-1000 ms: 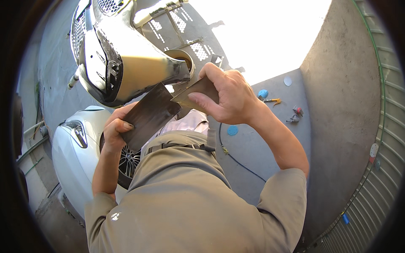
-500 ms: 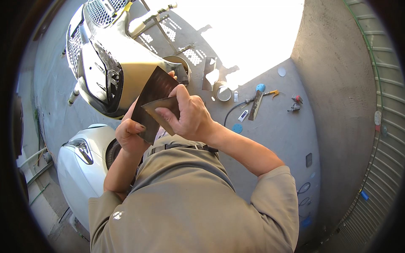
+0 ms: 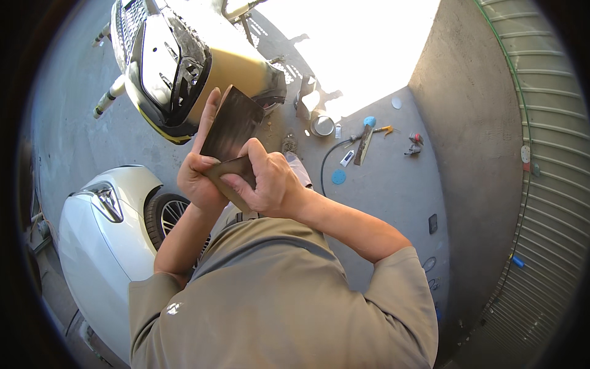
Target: The person applies body filler to a car bumper using a metal spreader, then sands the area with sandpaper. The person repeatedly applies filler and sands the surface to smooth it.
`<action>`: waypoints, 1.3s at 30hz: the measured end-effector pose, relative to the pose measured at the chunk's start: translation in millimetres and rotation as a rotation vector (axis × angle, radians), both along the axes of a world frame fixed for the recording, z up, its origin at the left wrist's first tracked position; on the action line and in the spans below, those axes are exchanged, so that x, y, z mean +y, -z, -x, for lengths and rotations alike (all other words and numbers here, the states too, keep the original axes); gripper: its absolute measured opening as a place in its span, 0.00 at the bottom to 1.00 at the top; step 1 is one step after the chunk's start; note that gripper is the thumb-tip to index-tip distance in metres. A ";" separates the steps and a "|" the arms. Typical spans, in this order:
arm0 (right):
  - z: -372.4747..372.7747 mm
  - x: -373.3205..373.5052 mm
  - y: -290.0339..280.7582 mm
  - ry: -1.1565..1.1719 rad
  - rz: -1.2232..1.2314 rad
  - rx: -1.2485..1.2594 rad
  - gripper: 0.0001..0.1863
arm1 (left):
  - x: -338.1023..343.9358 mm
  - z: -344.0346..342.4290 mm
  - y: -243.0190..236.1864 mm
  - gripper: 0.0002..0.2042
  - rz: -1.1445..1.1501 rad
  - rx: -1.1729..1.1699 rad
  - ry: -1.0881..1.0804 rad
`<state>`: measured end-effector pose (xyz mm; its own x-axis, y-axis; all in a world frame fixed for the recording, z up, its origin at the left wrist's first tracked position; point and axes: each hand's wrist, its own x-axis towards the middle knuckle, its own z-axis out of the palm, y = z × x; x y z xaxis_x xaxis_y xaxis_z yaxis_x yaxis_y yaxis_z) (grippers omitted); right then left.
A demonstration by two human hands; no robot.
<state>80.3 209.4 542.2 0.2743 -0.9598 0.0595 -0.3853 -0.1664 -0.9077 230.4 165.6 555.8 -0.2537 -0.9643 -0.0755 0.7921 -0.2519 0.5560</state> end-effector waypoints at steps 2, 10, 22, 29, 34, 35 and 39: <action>-9.2 -4.0 -20.4 -0.061 -0.077 0.037 0.20 | 13.2 -18.2 -2.1 0.54 0.024 0.024 -0.054; -36.8 -6.4 -63.5 -0.094 0.019 0.248 0.21 | 49.9 -84.8 -2.6 0.44 0.091 -0.212 -0.239; -1.9 30.6 -70.7 -0.533 0.004 0.167 0.22 | 65.1 -56.7 -4.5 0.42 -0.064 0.030 -0.166; 125.1 -16.0 -55.7 0.118 -0.130 -0.437 0.12 | 60.5 -0.3 -13.2 0.49 -0.006 -0.248 0.170; 147.8 5.6 -47.8 0.181 -0.078 -0.251 0.15 | 58.4 48.3 -17.6 0.48 -0.069 -0.283 0.262; 141.8 16.5 -50.1 0.205 -0.141 -0.280 0.18 | 57.0 56.9 -16.6 0.48 -0.106 -0.309 0.231; 133.7 51.7 -65.4 -0.251 -0.005 -0.097 0.21 | 42.3 67.7 -9.1 0.43 -0.073 -0.203 0.277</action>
